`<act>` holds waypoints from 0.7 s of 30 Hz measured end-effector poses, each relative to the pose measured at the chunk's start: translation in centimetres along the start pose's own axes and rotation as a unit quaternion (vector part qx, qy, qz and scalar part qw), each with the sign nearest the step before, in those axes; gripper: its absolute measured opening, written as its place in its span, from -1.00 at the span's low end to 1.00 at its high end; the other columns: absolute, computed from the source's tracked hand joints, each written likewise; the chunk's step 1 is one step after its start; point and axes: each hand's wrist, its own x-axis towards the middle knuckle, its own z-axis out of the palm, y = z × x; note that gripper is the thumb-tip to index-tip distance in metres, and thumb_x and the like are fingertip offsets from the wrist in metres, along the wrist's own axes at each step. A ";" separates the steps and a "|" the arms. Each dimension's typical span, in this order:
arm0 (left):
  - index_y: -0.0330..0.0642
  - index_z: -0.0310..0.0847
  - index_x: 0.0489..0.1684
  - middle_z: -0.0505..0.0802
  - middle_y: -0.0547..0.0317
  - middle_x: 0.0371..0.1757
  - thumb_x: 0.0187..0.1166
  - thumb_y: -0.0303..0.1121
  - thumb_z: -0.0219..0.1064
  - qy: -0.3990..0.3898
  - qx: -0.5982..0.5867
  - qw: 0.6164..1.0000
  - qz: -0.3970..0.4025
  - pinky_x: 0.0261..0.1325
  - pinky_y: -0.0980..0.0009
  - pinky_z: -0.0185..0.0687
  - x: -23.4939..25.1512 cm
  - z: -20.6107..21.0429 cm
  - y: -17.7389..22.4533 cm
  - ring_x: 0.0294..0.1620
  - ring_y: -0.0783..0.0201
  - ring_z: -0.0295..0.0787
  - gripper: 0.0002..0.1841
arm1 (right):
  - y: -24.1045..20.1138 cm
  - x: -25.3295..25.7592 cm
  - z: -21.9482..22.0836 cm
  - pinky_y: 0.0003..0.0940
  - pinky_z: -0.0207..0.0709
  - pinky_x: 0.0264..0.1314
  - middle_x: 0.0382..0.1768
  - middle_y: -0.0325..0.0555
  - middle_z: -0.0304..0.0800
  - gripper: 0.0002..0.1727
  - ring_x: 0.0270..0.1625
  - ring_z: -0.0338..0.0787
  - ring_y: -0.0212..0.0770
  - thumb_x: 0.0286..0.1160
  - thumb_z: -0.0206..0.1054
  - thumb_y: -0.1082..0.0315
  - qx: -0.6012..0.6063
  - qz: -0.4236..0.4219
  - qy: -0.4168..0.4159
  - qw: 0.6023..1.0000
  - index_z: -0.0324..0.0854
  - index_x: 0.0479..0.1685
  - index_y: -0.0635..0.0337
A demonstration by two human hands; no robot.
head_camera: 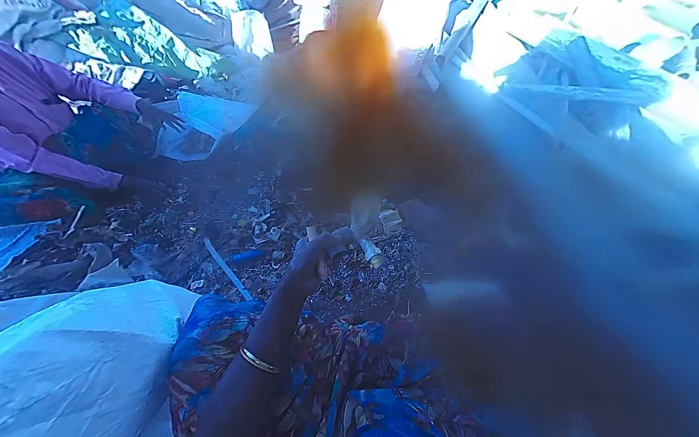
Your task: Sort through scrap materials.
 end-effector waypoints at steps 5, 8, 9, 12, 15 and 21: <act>-0.16 0.50 -0.27 0.75 0.18 -0.48 0.57 -0.50 0.11 -0.030 0.022 0.999 0.014 -0.53 0.58 0.59 -0.4 0.1 0.0 -0.60 0.43 0.65 -0.92 | -1.6 -0.1 1.5 -0.16 0.80 -0.12 0.06 0.12 0.75 -0.47 -0.14 0.87 -0.07 0.84 0.01 -0.11 0.202 0.035 -0.051 0.977 0.42 0.40 0.16; -0.18 0.50 -0.18 0.78 0.17 -0.42 0.59 -0.54 0.09 -0.019 0.044 0.998 0.029 -0.44 0.54 0.67 -0.7 0.1 0.1 -0.51 0.39 0.72 -0.90 | -2.1 -0.5 0.7 -0.20 0.66 0.07 0.06 0.04 0.71 -0.61 -0.02 0.75 -0.16 0.80 0.17 0.07 0.219 0.031 -0.037 0.975 0.50 0.33 0.16; -0.17 0.49 -0.14 0.78 0.18 -0.40 0.58 -0.56 0.11 -0.030 0.061 0.997 0.044 -0.40 0.53 0.69 -0.8 0.0 0.1 -0.48 0.39 0.74 -0.90 | -1.2 -0.1 0.7 -0.19 0.69 0.04 0.08 0.06 0.72 -0.64 -0.01 0.77 -0.15 0.78 0.22 0.14 0.238 -0.005 -0.041 0.970 0.50 0.33 0.18; -0.17 0.63 -0.27 0.79 0.27 -0.51 0.30 -0.52 0.34 -0.061 0.150 0.980 0.116 -0.42 0.55 0.67 -0.6 -0.4 0.1 -0.56 0.45 0.70 -0.89 | -0.1 0.1 0.5 -0.13 0.81 -0.07 0.11 0.13 0.74 -0.62 -0.03 0.86 -0.05 0.72 0.29 0.27 0.279 -0.047 -0.052 0.958 0.45 0.41 0.17; -0.19 0.69 -0.26 0.82 0.35 -0.46 0.27 -0.51 0.49 -0.071 0.248 0.948 0.188 -0.31 0.56 0.73 -0.7 0.0 0.1 -0.48 0.51 0.75 -0.85 | -0.2 -0.5 0.0 -0.08 0.80 0.00 0.15 0.12 0.72 -0.56 0.02 0.84 -0.02 0.64 0.36 0.34 0.282 -0.045 -0.053 0.957 0.43 0.46 0.11; -0.18 0.73 -0.24 0.81 0.36 -0.37 0.18 -0.26 0.58 -0.042 0.364 0.877 0.312 -0.18 0.57 0.69 -0.4 -0.5 -0.7 -0.36 0.60 0.73 -0.72 | -0.5 -0.4 -0.3 -0.06 0.74 0.00 0.17 0.05 0.72 -0.53 0.06 0.79 -0.04 0.60 0.39 0.36 0.260 -0.046 -0.055 0.963 0.45 0.48 0.05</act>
